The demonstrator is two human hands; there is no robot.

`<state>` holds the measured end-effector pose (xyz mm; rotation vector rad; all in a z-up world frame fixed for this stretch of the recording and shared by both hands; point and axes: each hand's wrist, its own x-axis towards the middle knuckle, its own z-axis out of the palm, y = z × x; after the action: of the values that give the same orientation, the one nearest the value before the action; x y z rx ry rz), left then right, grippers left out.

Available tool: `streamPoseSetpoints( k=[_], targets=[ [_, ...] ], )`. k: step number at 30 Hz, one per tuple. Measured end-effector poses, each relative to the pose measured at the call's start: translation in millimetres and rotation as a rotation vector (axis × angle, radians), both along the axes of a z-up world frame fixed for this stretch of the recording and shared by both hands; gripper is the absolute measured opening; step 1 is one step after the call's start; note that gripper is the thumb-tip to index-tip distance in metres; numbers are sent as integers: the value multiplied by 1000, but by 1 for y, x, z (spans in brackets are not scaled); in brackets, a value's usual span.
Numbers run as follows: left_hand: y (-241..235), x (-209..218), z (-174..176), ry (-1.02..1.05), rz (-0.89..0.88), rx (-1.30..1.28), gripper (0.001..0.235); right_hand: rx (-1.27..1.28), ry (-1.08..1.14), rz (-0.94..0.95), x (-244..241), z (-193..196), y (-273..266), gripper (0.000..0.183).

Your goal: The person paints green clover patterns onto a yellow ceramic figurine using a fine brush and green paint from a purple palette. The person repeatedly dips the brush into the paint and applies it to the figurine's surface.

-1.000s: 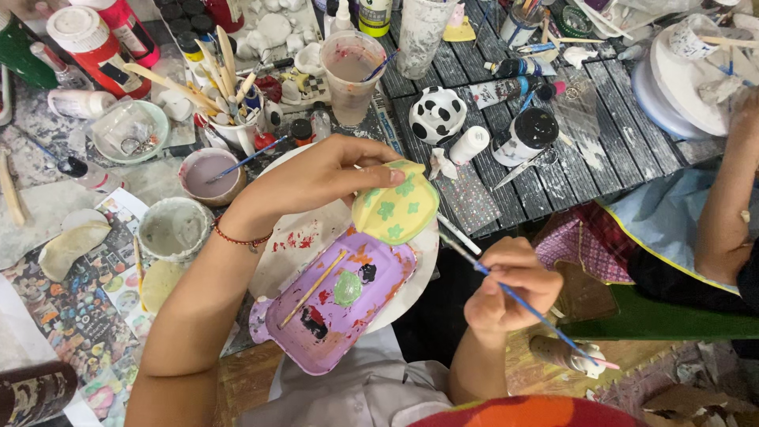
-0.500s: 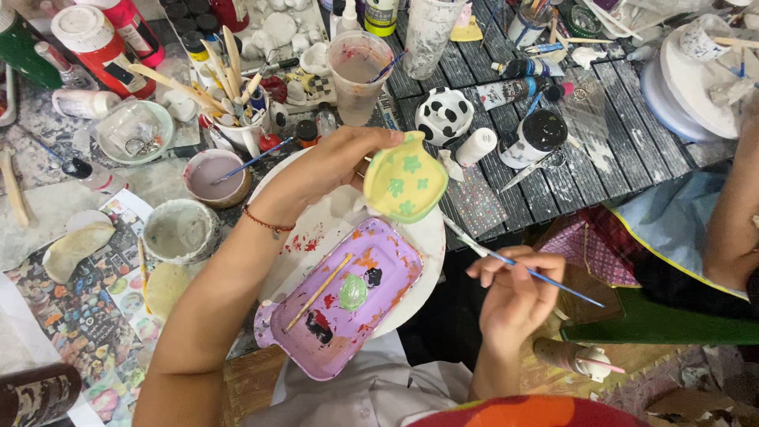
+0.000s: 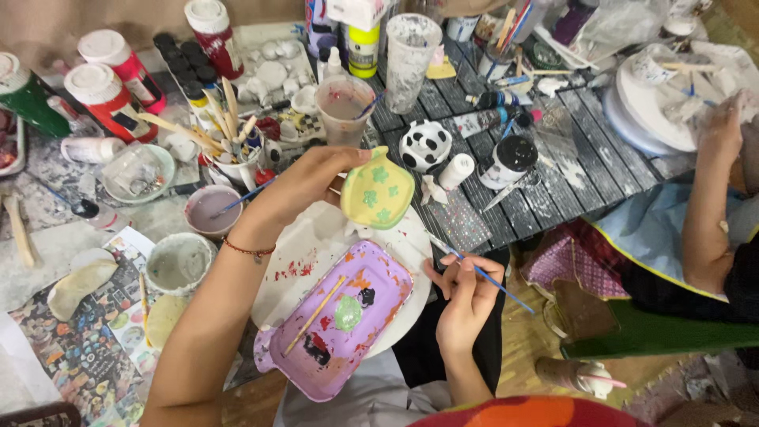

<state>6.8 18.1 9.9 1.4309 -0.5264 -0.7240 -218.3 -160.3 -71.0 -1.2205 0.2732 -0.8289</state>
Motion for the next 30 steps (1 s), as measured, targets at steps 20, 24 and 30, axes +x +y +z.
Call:
streamPoseSetpoints(
  k=[20,24,30],
  targets=[
    [-7,2,-13,140,-99,-14,55,-196,-132,2,-11,-3,-22,5],
    [-15,-2,-19,123,-74,-6,57,-291,-90,71,-21,0,-20,9],
    [-18,-4,-24,98,-137,-56,56,-588,43,305,-38,1,-11,17]
  ],
)
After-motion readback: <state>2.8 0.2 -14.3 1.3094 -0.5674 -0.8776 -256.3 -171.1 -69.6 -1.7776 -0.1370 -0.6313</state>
